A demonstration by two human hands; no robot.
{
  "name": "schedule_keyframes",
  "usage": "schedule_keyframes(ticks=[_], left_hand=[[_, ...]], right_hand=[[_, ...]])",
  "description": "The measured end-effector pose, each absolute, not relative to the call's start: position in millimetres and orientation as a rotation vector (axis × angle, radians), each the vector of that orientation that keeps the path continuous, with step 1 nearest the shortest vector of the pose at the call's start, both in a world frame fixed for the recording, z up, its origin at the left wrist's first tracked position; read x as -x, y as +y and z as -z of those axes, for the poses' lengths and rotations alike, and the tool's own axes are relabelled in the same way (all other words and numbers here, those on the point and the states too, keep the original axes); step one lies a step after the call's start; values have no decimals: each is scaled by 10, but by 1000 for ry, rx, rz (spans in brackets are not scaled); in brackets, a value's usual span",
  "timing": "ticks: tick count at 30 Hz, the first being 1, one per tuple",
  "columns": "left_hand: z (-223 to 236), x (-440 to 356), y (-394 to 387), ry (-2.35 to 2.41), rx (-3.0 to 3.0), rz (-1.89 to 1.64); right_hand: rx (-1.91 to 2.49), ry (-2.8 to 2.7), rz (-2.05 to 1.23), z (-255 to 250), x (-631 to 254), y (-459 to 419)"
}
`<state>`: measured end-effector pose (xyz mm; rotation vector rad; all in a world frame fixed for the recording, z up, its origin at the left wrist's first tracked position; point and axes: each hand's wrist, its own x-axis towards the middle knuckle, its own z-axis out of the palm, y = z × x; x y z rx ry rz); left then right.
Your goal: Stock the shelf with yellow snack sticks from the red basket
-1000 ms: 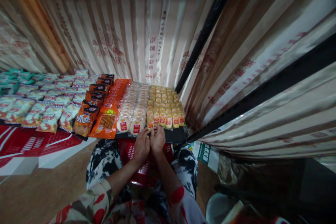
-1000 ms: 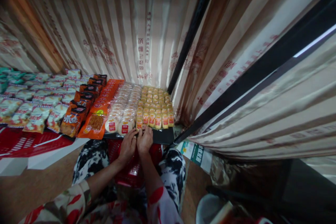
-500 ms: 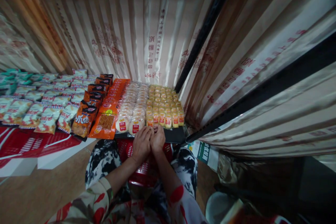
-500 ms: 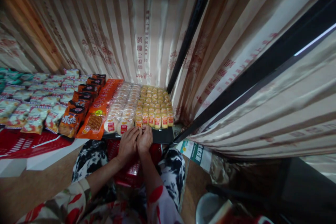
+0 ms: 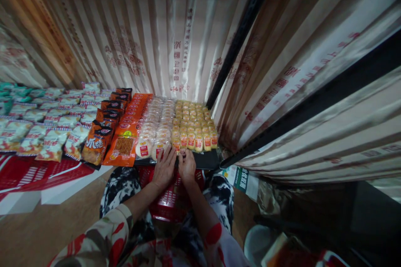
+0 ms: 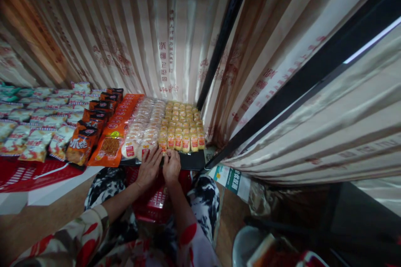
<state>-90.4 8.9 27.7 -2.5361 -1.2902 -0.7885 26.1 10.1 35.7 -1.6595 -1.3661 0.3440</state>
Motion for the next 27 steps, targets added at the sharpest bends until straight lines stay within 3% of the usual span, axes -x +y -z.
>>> schedule_keyframes(ticks=[27], left_hand=[[-232,945,209,-1213,2573,815]], right_hand=[[1683,-1367,-316,-365,-330,124]])
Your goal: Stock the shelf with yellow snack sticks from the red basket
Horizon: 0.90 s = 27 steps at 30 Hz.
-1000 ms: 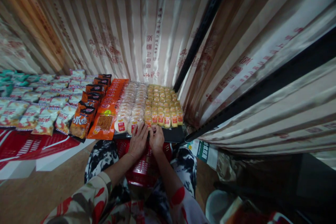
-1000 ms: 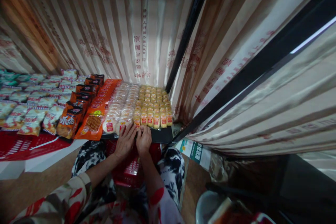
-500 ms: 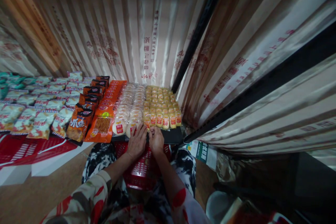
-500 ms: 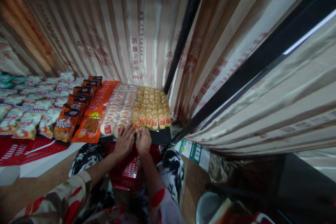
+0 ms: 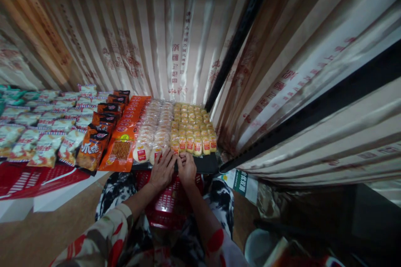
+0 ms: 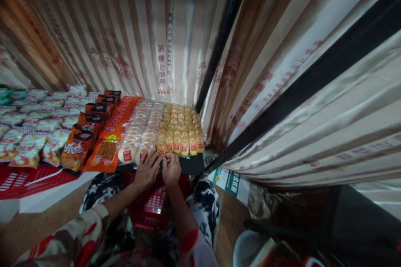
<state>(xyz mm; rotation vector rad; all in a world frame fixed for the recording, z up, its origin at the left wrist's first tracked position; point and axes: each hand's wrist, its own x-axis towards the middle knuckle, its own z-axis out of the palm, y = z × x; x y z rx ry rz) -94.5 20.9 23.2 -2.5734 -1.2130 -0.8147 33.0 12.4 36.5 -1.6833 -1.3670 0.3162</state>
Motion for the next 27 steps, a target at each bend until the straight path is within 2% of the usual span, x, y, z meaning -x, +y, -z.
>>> schedule_keyframes(ticks=[27], left_hand=[[-166,905,237,-1255,2528,804]], right_hand=[[1830,-1393,-94,-292,-270,177]])
